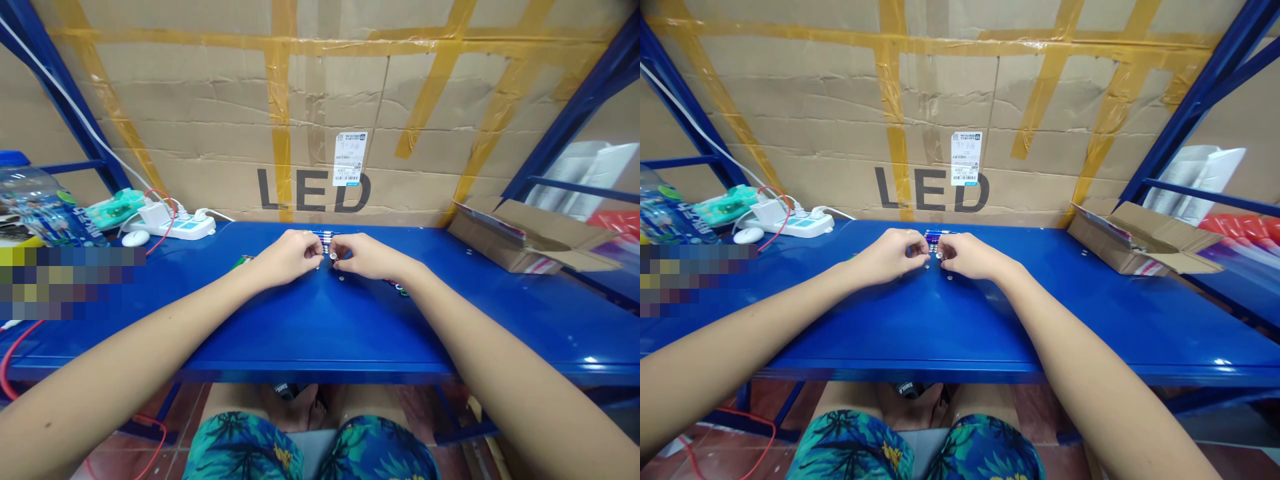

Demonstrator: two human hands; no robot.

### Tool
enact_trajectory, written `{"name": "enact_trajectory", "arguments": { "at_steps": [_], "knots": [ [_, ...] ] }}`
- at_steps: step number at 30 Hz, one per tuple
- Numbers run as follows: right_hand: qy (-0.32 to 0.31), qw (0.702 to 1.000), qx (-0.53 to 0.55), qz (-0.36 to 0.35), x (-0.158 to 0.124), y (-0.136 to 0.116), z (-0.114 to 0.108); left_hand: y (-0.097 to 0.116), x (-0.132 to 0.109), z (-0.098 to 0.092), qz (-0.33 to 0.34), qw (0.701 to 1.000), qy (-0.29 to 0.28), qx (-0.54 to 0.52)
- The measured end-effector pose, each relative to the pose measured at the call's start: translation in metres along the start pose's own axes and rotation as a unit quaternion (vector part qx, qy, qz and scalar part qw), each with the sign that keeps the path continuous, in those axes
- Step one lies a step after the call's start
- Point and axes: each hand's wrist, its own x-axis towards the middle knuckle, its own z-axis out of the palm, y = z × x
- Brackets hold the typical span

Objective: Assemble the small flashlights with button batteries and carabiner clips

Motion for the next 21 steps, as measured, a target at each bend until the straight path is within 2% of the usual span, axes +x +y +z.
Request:
{"name": "enact_trajectory", "arguments": {
  "at_steps": [2,6,21],
  "knots": [
    [-0.001,1.0,0.004,-0.001,0.0,-0.0004,0.0004,0.0048,-0.0002,0.0003,0.052,0.998,0.037,0.012],
    [-0.006,1.0,0.017,-0.009,0.0001,-0.0013,0.0011,0.0091,-0.0023,0.0023,0.109,0.993,0.047,0.007],
    [-0.007,1.0,0.017,-0.013,-0.0005,-0.0028,0.0007,0.0068,-0.0003,-0.0017,0.132,0.991,-0.002,-0.015]
  ]
}}
